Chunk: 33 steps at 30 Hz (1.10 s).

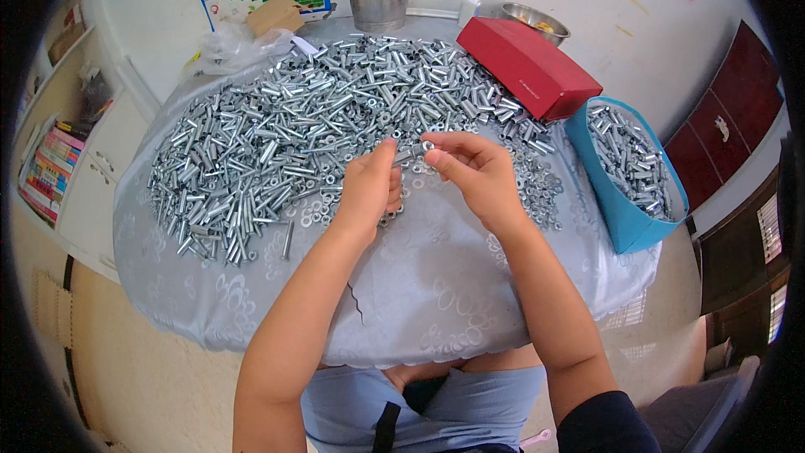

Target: The person sits at a table covered with a large pile of metal bolts and washers. They repeatedly pick up a bolt and a washer, thread the washer onto the bolt, and place the assembled fastener into a blue container on the right side of the table.

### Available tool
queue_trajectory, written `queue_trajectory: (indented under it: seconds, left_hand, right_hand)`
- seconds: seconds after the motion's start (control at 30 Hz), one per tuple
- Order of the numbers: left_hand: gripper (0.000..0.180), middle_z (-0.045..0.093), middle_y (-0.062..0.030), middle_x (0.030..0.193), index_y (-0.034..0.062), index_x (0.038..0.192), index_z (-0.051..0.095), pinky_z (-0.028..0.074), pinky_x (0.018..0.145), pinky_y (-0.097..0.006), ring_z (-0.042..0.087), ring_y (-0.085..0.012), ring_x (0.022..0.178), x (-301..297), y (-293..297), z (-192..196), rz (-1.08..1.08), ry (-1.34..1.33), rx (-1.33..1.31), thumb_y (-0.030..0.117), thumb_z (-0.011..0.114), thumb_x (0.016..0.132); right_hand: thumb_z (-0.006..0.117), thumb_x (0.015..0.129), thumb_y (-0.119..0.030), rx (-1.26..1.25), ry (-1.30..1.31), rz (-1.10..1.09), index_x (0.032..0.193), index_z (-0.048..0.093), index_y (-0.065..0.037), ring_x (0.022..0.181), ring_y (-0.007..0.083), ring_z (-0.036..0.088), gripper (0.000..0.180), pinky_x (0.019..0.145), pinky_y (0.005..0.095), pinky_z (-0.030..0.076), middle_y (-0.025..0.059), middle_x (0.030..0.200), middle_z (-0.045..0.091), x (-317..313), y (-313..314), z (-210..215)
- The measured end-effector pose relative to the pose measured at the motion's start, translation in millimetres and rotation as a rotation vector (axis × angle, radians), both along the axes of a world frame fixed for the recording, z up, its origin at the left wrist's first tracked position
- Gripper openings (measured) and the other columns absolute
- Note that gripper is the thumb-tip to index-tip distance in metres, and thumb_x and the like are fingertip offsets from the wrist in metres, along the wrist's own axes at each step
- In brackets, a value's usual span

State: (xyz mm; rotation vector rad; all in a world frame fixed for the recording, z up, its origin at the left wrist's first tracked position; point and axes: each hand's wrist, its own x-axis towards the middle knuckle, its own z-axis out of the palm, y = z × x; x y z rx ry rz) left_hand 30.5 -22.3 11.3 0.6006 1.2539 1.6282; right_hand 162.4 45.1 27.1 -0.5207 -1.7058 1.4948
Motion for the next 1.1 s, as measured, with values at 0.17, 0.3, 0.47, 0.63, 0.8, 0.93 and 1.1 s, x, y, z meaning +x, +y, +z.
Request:
queue_trajectory:
  seconds: [0.17, 0.3, 0.47, 0.63, 0.8, 0.93, 1.1]
  left_hand:
    - [0.038, 0.028, 0.0055, 0.049, 0.0142, 0.057, 0.032, 0.022, 0.036, -0.024, 0.024, -0.0057, 0.037, -1.4, -0.3, -2.3, -0.028, -0.004, 0.019, 0.034, 0.046, 0.086]
    - [0.037, 0.030, 0.0055, 0.050, 0.0130, 0.058, 0.035, 0.022, 0.036, -0.023, 0.024, -0.0051, 0.038, -2.9, -0.5, -2.3, -0.049, -0.074, 0.012, 0.034, 0.045, 0.086]
    - [0.038, 0.031, 0.0056, 0.050, 0.0123, 0.058, 0.036, 0.022, 0.036, -0.023, 0.025, -0.0049, 0.038, -2.4, -2.6, 0.5, -0.019, 0.005, -0.005, 0.035, 0.046, 0.086]
    - [0.042, 0.034, 0.0045, 0.048, 0.0105, 0.055, 0.039, 0.023, 0.037, -0.024, 0.028, -0.0059, 0.038, -2.9, 0.3, -3.6, -0.001, 0.100, 0.009, 0.036, 0.046, 0.087]
    - [0.049, 0.039, 0.0024, 0.047, 0.0050, 0.050, 0.043, 0.027, 0.042, -0.028, 0.032, -0.0075, 0.043, -4.9, 3.0, -15.2, 0.069, 0.550, 0.104, 0.036, 0.043, 0.089]
    - [0.050, 0.040, 0.0019, 0.047, 0.0028, 0.051, 0.043, 0.028, 0.044, -0.029, 0.033, -0.0076, 0.046, 2.2, 0.6, -10.7, 0.091, 0.677, 0.050, 0.035, 0.042, 0.089]
    - [0.049, 0.039, 0.0023, 0.047, 0.0030, 0.051, 0.042, 0.028, 0.044, -0.028, 0.033, -0.0071, 0.047, -1.7, 1.6, -13.8, 0.077, 0.603, 0.008, 0.035, 0.043, 0.089]
  right_hand:
    - [0.064, 0.079, -0.010, -0.026, 0.004, 0.043, 0.100, 0.062, -0.001, 0.069, 0.0058, 0.051, 0.023, 0.062, 0.0201, 0.042, 0.0016, 0.082, 0.062, 0.4, 1.7, -1.3]
    - [0.063, 0.079, -0.009, -0.054, 0.006, 0.058, 0.102, 0.061, 0.000, 0.072, 0.0075, 0.054, 0.025, 0.065, 0.0208, 0.044, 0.0037, 0.085, 0.062, 0.2, 1.7, -1.2]
    - [0.062, 0.080, -0.011, 0.045, -0.029, -0.009, 0.097, 0.061, 0.000, 0.072, 0.0066, 0.053, 0.019, 0.064, 0.0210, 0.044, 0.0028, 0.081, 0.062, -2.8, 1.5, -7.3]
    - [0.060, 0.083, -0.016, 0.092, -0.038, -0.044, 0.078, 0.058, -0.001, 0.064, 0.0055, 0.048, 0.016, 0.058, 0.0206, 0.041, -0.0007, 0.069, 0.055, -4.7, -0.6, -7.8]
    - [0.051, 0.088, -0.033, 0.228, -0.293, -0.047, 0.066, 0.051, -0.002, 0.057, 0.0059, 0.037, 0.038, 0.050, 0.0228, 0.032, -0.0014, 0.061, 0.046, 0.1, 3.8, -10.0]
    - [0.043, 0.090, -0.040, -0.043, -0.391, 0.088, 0.057, 0.043, -0.006, 0.051, 0.0070, 0.030, 0.047, 0.045, 0.0241, 0.026, -0.0033, 0.054, 0.037, 5.3, 9.0, -7.7]
    - [0.038, 0.091, -0.042, -0.146, -0.307, 0.244, 0.052, 0.033, -0.011, 0.045, 0.0066, 0.023, 0.050, 0.041, 0.0227, 0.019, -0.0049, 0.050, 0.026, 7.2, 1.5, 7.2]
